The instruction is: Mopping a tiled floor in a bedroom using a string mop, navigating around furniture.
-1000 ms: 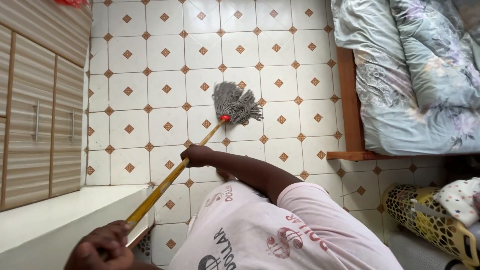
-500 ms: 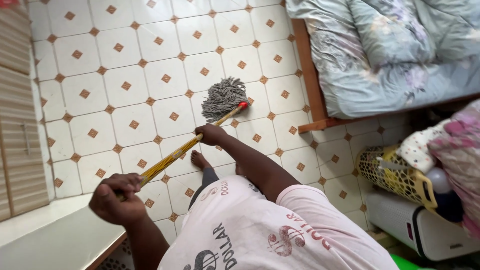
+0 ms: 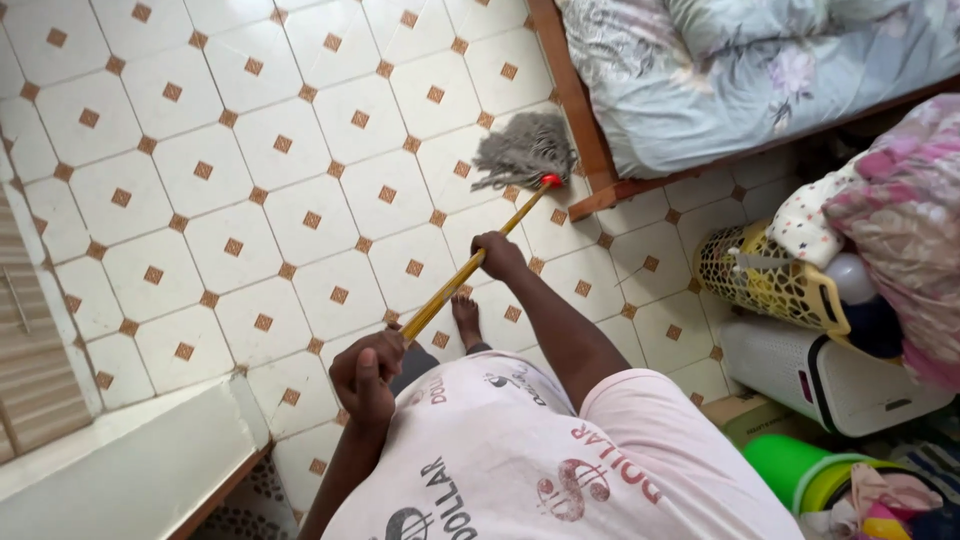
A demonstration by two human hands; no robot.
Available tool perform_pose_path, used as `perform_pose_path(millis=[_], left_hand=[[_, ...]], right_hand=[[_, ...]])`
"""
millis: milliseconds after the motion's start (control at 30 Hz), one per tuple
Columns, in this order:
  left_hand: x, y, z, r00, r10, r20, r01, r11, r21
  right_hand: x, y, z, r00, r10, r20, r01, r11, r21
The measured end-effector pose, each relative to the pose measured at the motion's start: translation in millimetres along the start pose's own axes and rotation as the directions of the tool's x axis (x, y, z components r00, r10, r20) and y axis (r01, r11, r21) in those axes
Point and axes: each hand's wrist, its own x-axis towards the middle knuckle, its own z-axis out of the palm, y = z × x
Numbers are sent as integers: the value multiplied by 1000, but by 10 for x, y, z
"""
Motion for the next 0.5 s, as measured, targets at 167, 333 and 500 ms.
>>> perform_pose_path(millis=[167, 333, 500], left_hand=[[-155, 196, -129, 990, -86, 108, 94, 993, -67], [-403, 539, -580, 977, -39, 210, 50, 998, -47], [-725, 1185, -977, 987, -30, 157, 23, 999, 43]], right_hand=[[-463, -224, 59, 997, 60, -53, -57, 996, 62], [-722, -576, 424, 998, -28, -65, 30, 999, 25], [-831, -1163, 981, 991, -132, -13, 131, 991, -35]])
